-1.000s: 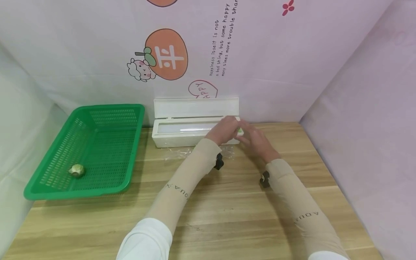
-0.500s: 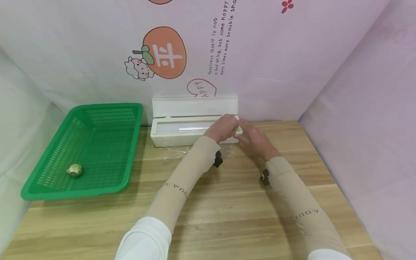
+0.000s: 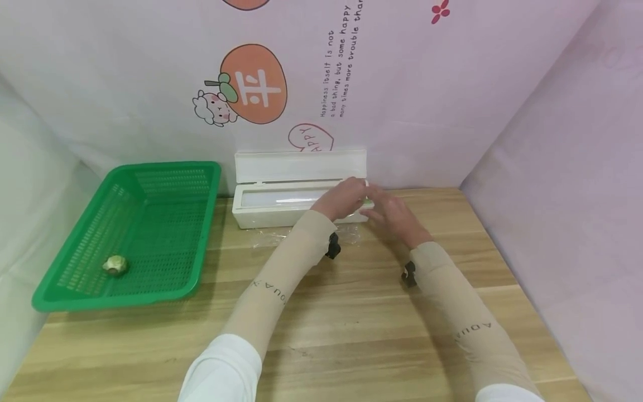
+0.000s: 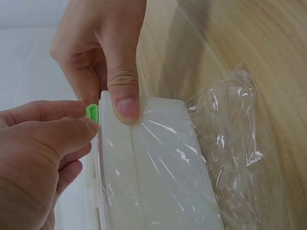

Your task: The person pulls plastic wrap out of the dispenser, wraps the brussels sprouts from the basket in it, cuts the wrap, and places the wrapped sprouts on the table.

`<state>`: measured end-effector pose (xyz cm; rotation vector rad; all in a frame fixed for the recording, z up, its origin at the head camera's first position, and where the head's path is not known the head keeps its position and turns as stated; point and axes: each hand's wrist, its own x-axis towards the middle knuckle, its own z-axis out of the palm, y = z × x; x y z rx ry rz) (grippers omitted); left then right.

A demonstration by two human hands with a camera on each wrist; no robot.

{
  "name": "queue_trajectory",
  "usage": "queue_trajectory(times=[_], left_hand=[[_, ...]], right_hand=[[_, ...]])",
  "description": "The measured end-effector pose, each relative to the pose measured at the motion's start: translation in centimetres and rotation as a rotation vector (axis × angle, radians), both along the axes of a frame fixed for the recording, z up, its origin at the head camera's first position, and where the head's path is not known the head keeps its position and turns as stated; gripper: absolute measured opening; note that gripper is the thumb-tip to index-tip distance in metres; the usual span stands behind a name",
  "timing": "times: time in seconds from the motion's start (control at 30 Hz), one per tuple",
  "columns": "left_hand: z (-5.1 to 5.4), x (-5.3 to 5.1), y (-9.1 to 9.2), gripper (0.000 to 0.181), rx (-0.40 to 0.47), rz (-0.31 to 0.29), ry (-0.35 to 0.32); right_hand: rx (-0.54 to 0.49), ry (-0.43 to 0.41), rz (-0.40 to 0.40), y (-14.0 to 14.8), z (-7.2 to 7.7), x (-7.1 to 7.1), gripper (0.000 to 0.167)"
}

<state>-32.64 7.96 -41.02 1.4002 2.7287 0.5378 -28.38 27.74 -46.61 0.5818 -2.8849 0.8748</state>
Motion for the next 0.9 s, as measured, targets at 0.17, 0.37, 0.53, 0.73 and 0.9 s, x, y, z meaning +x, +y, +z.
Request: queue_trajectory(times=[0.17, 0.37, 0.53, 0.73, 0.9], left_hand=[[0.1, -0.3, -0.1, 0.042, 0.009, -0.044, -0.018], [0.1, -0.6, -0.4, 0.041, 0.030, -0.085, -0.043], [0.2, -0.8, -0.5, 0.038, 0.026, -0.088, -0.078], [0.4, -1.0, -0.6, 0.029, 0.025, -0.094, -0.108], [0.5, -1.3, -0.9, 0.023, 0.009, -0.085, -0.094]], right_hand=[[-0.013, -0.005, -0.006, 0.0, 0.1, 0.0, 0.061], [-0.007, -0.004, -0.003, 0.0, 0.1, 0.1, 0.062], [0.006, -0.004, 0.002, -0.1, -0.1, 0.1, 0.059], [0.034, 0.021, 0.002, 0.0, -0.1, 0.0, 0.054], [0.041, 0.039, 0.026, -0.1, 0.1, -0.1, 0.051]])
